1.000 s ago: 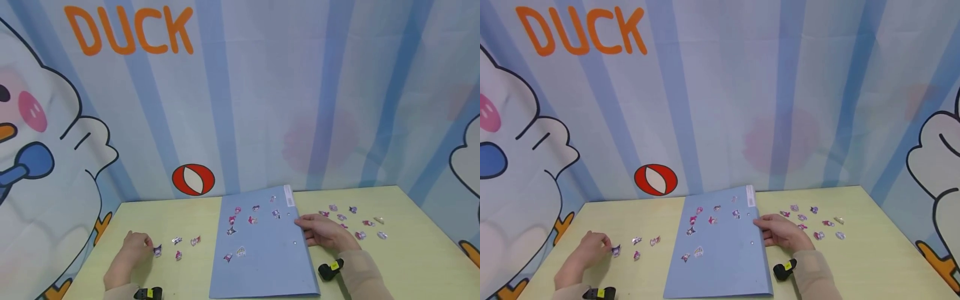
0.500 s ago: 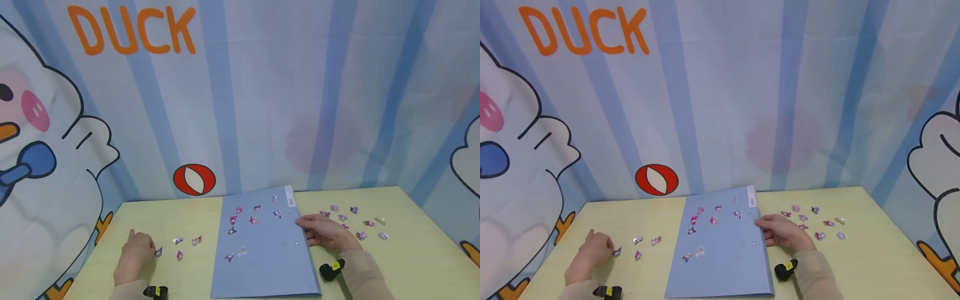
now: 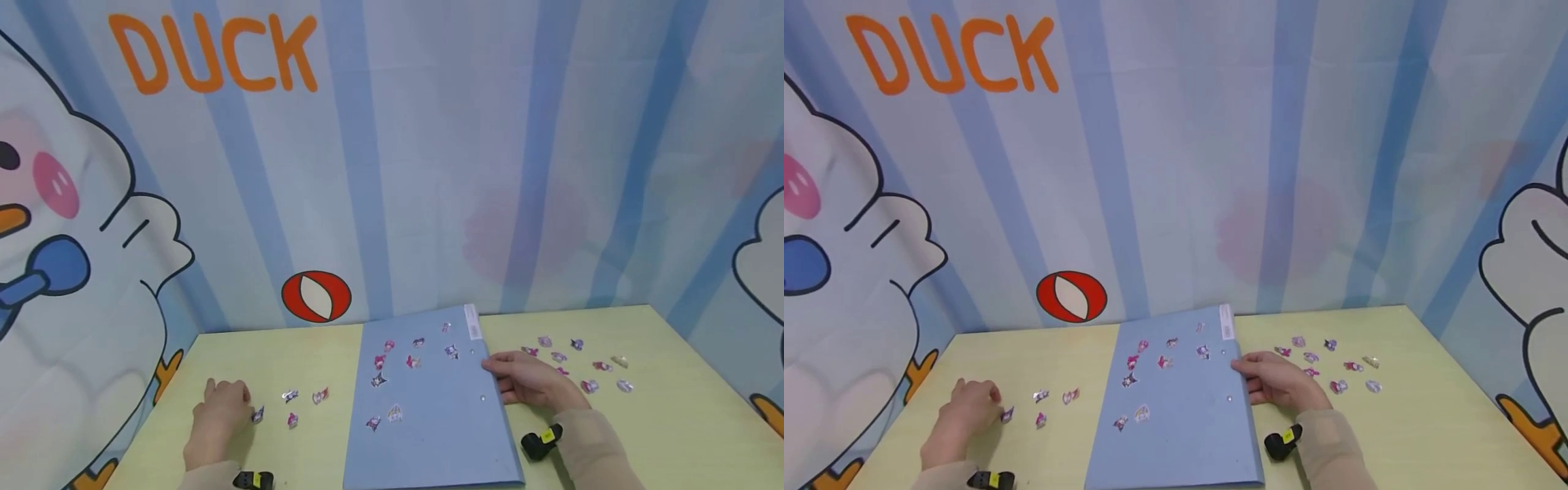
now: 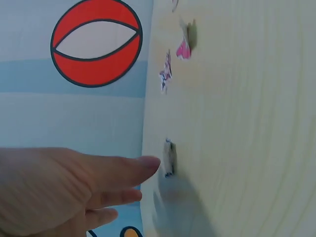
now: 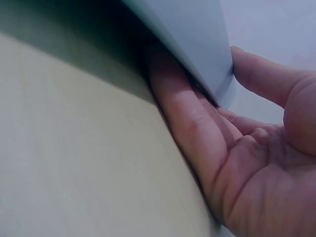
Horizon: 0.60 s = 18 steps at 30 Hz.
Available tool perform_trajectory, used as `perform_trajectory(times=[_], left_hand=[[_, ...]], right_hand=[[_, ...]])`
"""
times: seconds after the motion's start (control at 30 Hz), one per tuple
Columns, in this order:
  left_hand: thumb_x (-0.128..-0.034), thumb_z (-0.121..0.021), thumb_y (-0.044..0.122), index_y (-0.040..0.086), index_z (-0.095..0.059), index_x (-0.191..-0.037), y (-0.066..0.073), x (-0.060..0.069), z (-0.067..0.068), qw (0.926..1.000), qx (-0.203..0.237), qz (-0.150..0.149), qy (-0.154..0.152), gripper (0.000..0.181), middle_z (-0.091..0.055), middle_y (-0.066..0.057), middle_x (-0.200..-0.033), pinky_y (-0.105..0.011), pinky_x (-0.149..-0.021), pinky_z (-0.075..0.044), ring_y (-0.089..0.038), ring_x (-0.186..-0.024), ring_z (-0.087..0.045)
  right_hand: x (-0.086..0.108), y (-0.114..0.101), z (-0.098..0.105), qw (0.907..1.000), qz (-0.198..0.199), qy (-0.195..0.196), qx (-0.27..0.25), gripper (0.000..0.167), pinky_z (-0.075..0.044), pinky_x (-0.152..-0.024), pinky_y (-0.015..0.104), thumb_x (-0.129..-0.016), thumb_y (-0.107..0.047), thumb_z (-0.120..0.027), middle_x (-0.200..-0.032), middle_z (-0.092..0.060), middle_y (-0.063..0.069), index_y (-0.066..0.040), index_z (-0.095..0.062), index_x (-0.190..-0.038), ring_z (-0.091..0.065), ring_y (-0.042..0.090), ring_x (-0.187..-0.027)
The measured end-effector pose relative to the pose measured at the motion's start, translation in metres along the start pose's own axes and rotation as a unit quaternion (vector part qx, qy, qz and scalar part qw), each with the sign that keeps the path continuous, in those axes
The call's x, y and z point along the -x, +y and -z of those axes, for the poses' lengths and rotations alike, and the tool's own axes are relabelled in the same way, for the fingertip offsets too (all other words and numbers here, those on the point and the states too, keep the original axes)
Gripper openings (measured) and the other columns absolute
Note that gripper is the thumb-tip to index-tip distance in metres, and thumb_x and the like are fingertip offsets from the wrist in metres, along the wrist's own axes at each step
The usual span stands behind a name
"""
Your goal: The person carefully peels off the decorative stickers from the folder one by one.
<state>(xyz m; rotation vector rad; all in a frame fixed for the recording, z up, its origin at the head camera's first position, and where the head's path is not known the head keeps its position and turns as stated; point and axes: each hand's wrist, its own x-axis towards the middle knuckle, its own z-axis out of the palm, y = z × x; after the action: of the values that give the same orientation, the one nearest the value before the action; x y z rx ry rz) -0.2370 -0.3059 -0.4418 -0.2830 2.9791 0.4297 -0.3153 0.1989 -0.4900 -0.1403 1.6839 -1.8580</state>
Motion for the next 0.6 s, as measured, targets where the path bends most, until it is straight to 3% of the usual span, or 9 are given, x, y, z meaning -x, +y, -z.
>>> perform_trajectory(times=[0.1,0.23,0.37,0.6], left_hand=[[-0.0862,-0.066,0.006,-0.003,-0.062,-0.096,0.008,0.000,-0.001,0.9999,0.004,-0.014,-0.001,0.014,-0.056,-0.031,-0.112,-0.073,-0.093,-0.031,-0.062,-0.132,-0.016],[-0.0857,-0.068,0.006,-0.004,-0.062,-0.099,0.022,0.002,-0.003,0.9972,0.019,-0.070,0.016,0.018,-0.052,-0.035,-0.121,-0.071,-0.093,-0.033,-0.060,-0.133,-0.018],[-0.0863,-0.070,0.006,-0.003,-0.063,-0.100,0.046,0.003,-0.005,0.9925,0.036,-0.112,0.034,0.017,-0.050,-0.034,-0.127,-0.071,-0.095,-0.031,-0.057,-0.135,-0.019],[-0.0854,-0.073,0.006,0.003,-0.064,-0.096,0.083,0.006,-0.015,0.9837,0.054,-0.169,0.032,0.014,-0.055,-0.024,-0.123,-0.068,-0.097,-0.031,-0.053,-0.136,-0.025]], right_hand=[[0.000,0.002,-0.001,1.0000,-0.003,-0.001,-0.002,0.040,-0.055,-0.076,0.041,-0.101,-0.024,-0.054,-0.106,-0.068,0.023,0.008,-0.052,-0.125,-0.070,0.033,-0.093],[0.000,0.003,-0.001,1.0000,-0.002,-0.001,0.000,0.040,-0.055,-0.076,0.041,-0.101,-0.024,-0.054,-0.106,-0.068,0.023,0.008,-0.052,-0.125,-0.070,0.033,-0.093],[-0.001,0.001,0.000,1.0000,0.000,0.000,0.000,0.040,-0.056,-0.075,0.041,-0.102,-0.023,-0.054,-0.106,-0.068,0.024,0.009,-0.051,-0.126,-0.070,0.033,-0.092],[-0.001,0.000,0.001,1.0000,0.000,-0.001,-0.003,0.040,-0.056,-0.075,0.041,-0.101,-0.023,-0.054,-0.106,-0.068,0.024,0.009,-0.052,-0.125,-0.070,0.033,-0.092]])
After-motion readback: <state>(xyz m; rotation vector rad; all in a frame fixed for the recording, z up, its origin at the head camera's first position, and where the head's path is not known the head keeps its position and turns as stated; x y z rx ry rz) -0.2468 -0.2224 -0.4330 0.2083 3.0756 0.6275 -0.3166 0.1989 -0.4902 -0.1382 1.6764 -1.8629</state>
